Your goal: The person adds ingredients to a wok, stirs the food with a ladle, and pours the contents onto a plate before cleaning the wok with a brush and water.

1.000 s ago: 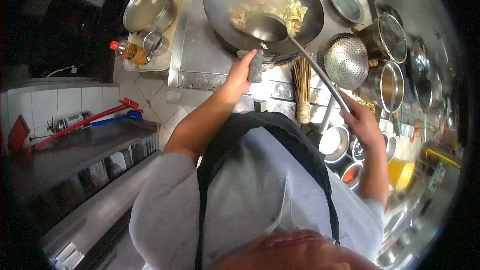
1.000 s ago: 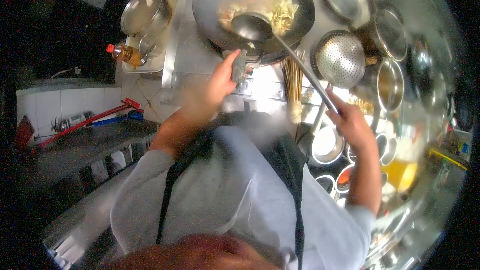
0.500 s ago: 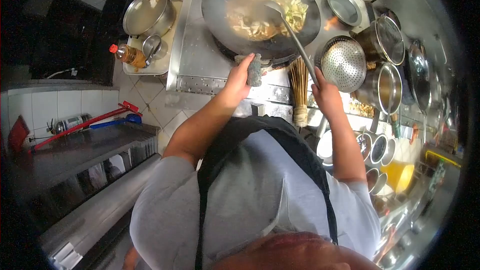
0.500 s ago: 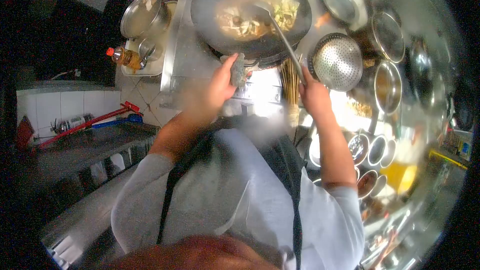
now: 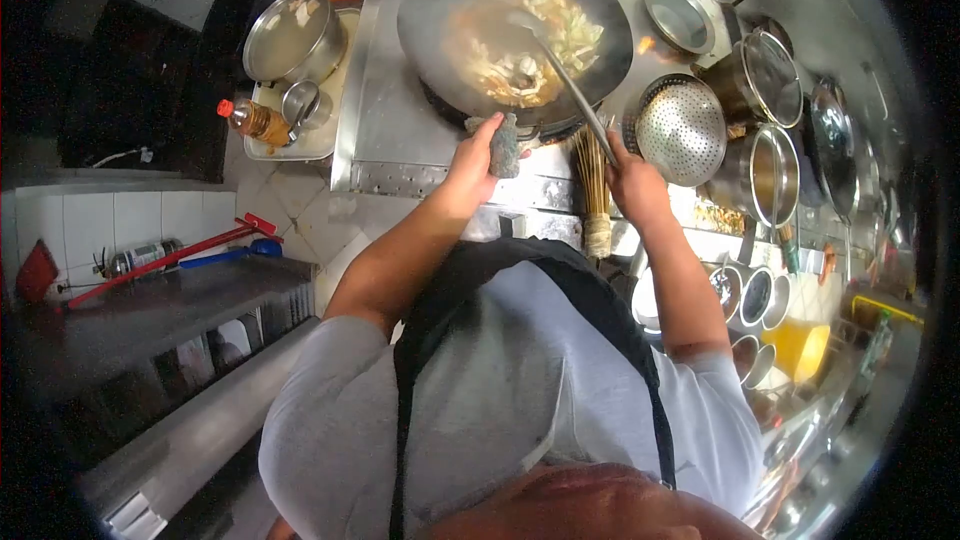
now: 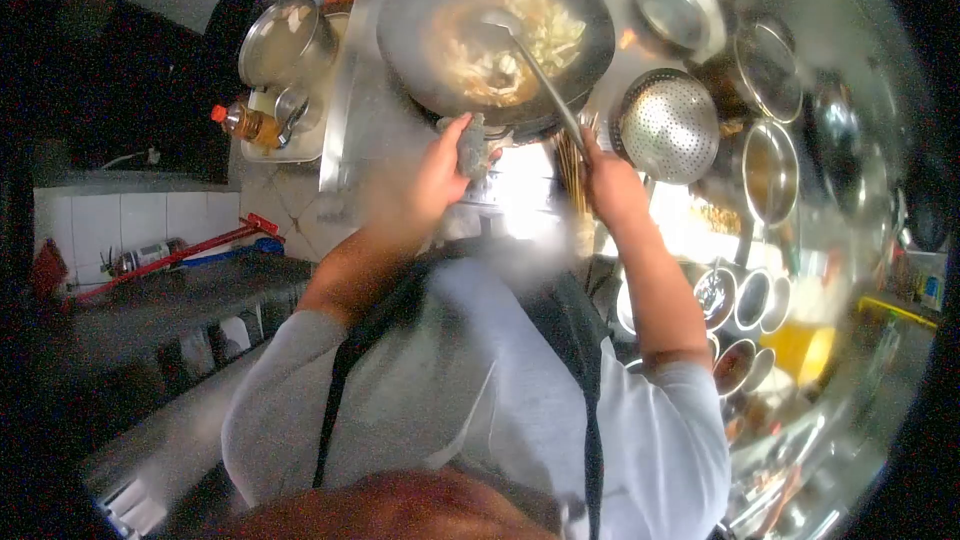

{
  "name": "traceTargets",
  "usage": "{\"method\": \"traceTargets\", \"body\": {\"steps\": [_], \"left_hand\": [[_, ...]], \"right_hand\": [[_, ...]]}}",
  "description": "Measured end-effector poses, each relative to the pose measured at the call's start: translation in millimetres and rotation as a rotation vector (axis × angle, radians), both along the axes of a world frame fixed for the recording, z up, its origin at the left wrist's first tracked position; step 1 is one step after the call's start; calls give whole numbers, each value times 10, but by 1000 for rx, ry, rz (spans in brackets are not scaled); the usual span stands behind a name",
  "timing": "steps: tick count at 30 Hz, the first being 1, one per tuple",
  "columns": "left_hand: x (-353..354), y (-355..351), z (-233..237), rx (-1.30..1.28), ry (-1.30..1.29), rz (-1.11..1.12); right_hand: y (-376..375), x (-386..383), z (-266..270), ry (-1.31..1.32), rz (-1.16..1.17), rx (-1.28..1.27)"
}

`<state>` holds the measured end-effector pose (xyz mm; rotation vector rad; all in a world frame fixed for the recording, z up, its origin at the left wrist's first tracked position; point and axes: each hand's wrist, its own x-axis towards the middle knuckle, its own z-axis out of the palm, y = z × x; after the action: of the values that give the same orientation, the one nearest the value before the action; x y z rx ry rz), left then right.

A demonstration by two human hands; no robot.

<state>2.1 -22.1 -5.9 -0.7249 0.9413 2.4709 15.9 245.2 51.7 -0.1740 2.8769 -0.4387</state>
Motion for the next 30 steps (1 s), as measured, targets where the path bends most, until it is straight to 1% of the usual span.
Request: {"method": "traceTargets", "body": {"steps": [4, 6, 8, 9, 11, 12, 14, 15, 17, 18, 19, 20, 21, 23, 24, 26, 27, 28, 29, 30], "left_hand": [[-19, -25, -42, 14, -14, -21], [-24, -12, -36, 26, -20, -11], [-8, -8, -17, 38, -26, 8], [10, -17, 19, 15, -22, 7], [27, -32, 77, -10, -16, 8], [26, -36, 92, -14, -17, 0], [24, -36, 75, -17, -17, -6], [15, -36, 22, -22, -15, -3], [8, -48, 10, -25, -12, 5], [6, -51, 40, -21, -16, -8], [11, -48, 54, -15, -21, -24], [3, -33, 50, -13, -22, -24], [-22, -3, 45, -5, -12, 8], [-83, 46, 26, 8, 0, 36], [-115, 60, 6, 3, -33, 25], [-154, 87, -98, -4, -66, 12], [-180, 98, -217, -15, -70, 29], [-177, 110, -236, -25, -76, 45], [-151, 119, -253, -25, -76, 42], [-141, 127, -196, -65, -65, 26]], "right_hand": [[52, 55, 282, -30, 10, -82], [68, 78, 293, -39, 4, -106], [11, 71, 218, 72, -118, -130], [-44, 39, 231, 70, -111, -130], [-148, -67, 267, 56, -274, -156], [-141, -102, 228, 57, -271, -156], [-67, -156, 112, 26, -305, -264], [-1, -146, 126, 29, -300, -264], [133, -4, 211, -137, -243, -419], [139, 82, 384, -136, -239, -418], [145, 188, 648, -210, -251, -400], [151, 268, 789, -282, -264, -382], [195, 317, 717, -282, -265, -379], [306, 380, 467, 15, -152, -343], [265, 331, 430, 15, -156, -341], [58, 56, 370, 37, -252, -209], [-56, -102, 351, 18, -307, -183], [-139, -239, 333, -3, -363, -157], [-166, -337, 270, -3, -365, -157], [-182, -447, 167, 31, -314, -152]]}}
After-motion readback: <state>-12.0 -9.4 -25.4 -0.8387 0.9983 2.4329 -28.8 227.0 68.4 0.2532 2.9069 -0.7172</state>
